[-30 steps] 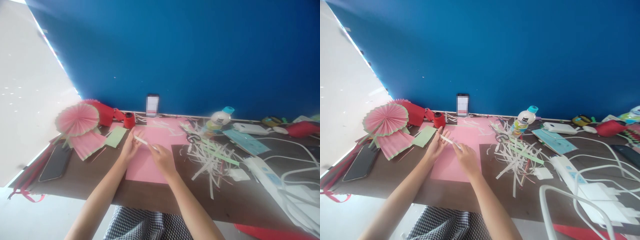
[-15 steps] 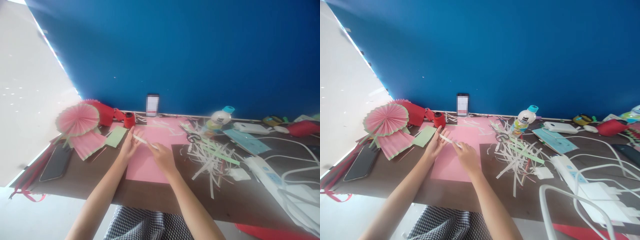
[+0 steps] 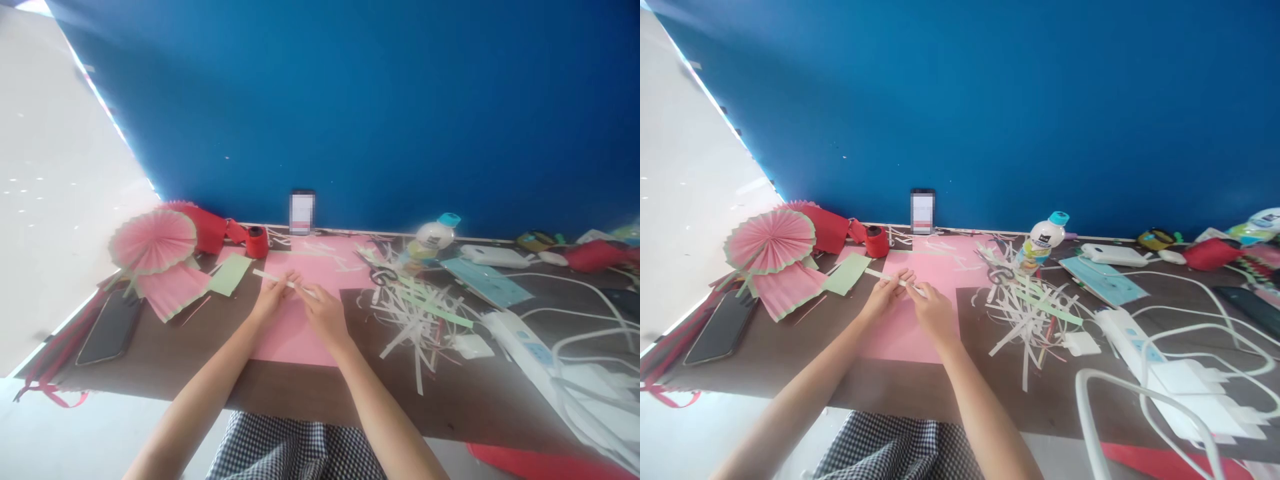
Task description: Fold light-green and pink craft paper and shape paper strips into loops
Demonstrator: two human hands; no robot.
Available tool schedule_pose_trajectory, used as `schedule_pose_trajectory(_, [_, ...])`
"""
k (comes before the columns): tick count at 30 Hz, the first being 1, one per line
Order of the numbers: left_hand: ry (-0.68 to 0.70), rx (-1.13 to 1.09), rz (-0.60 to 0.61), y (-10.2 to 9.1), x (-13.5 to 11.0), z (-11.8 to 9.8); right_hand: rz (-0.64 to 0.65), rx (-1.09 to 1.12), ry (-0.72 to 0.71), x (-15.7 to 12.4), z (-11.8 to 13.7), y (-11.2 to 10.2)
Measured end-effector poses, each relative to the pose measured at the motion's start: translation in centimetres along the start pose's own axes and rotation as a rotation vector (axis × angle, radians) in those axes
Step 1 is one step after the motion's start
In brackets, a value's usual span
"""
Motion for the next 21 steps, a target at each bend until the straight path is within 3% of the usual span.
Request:
schedule_pose_trajectory(6, [0.095, 0.057, -0.066, -1.5, 0.5, -1.3, 0.015, 0.174, 0.042, 0.3, -0.5, -0.5])
schedule_pose_trajectory(11, [0.126, 0.139, -0.084, -2.0, 0.5, -1.9, -0.006, 0.051, -0.055, 0.5, -0.6, -1.2])
schedule_pose_trajectory(21, [0.103, 0.09, -0.073, -1.3, 0.2, -2.5, -0.02, -0.067, -0.095, 0.4, -0.7, -1.1])
Point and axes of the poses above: each hand's wrist, its own x-axis towards the middle knuckle, its own y-axis out of the palm, z = x × y, the point moved 7 cm from there along x, towards the middle knuckle, and after that the axes turned 5 degrees about -x, right-handed, at the moved point
